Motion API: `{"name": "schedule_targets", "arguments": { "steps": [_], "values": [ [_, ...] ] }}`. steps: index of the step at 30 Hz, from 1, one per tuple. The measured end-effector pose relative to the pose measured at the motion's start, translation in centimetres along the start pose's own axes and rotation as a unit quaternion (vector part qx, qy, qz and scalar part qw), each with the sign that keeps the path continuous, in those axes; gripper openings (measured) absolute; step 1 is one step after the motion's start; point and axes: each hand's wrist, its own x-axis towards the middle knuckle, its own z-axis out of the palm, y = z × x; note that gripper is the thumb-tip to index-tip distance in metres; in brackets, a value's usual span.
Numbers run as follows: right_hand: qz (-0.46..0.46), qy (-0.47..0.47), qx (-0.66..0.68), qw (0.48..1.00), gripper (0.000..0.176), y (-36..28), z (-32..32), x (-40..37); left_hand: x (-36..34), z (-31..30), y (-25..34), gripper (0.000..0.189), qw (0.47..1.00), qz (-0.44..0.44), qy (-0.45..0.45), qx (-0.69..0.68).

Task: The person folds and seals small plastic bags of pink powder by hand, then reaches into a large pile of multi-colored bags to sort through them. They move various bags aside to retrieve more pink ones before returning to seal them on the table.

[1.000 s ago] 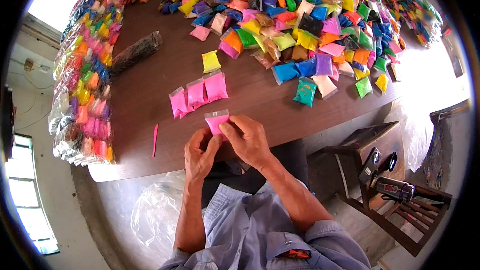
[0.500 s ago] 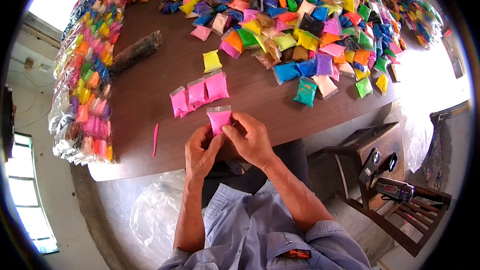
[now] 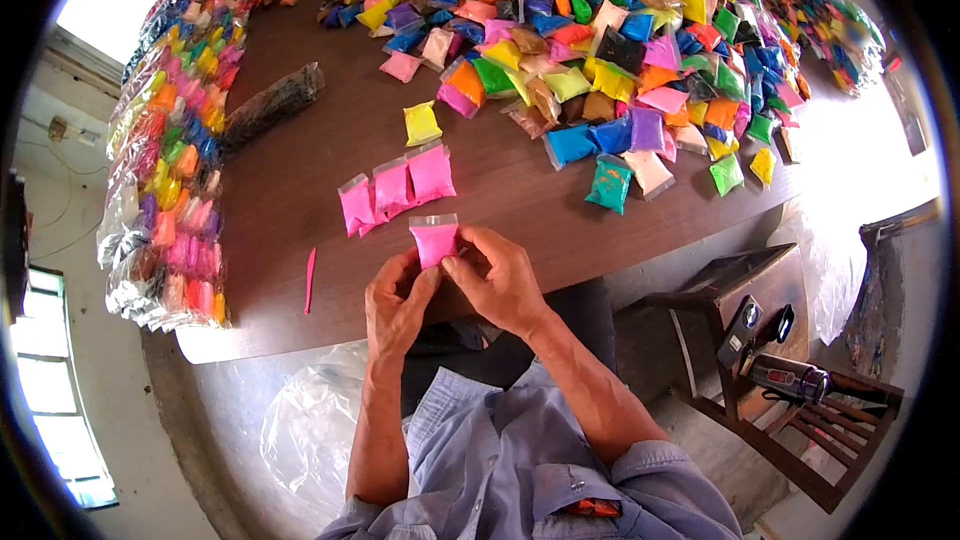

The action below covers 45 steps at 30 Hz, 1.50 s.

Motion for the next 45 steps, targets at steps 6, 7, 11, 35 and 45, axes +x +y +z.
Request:
{"name": "schedule_targets", "arguments": {
  "steps": [6,7,11,35,45],
  "values": [
    [-0.002,-0.01,-0.022,1.0,0.026,0.0,0.3,0.0,-0.1,-0.1,-0.5,0.027,1.0,-0.029,0.008,-0.007],
    [-0.028,-0.01,-0.062,0.998,0.025,0.2,0.4,0.1,-0.1,-0.1,-0.6,0.027,0.999,-0.04,0.013,-0.018],
    [-0.007,0.013,-0.044,0.999,0.028,-0.5,0.5,0.1,-0.1,-0.1,-0.4,0.026,1.0,-0.028,0.012,-0.001],
    [-0.081,-0.011,-0.102,0.991,0.019,-0.7,0.5,0.1,-0.5,-0.3,-0.2,0.018,0.994,-0.038,0.031,-0.099],
    [-0.059,0.013,-0.098,0.993,0.014,-1.0,0.6,0.1,-0.8,-0.1,0.6,0.017,0.994,-0.031,0.037,-0.095]
  ]
}}
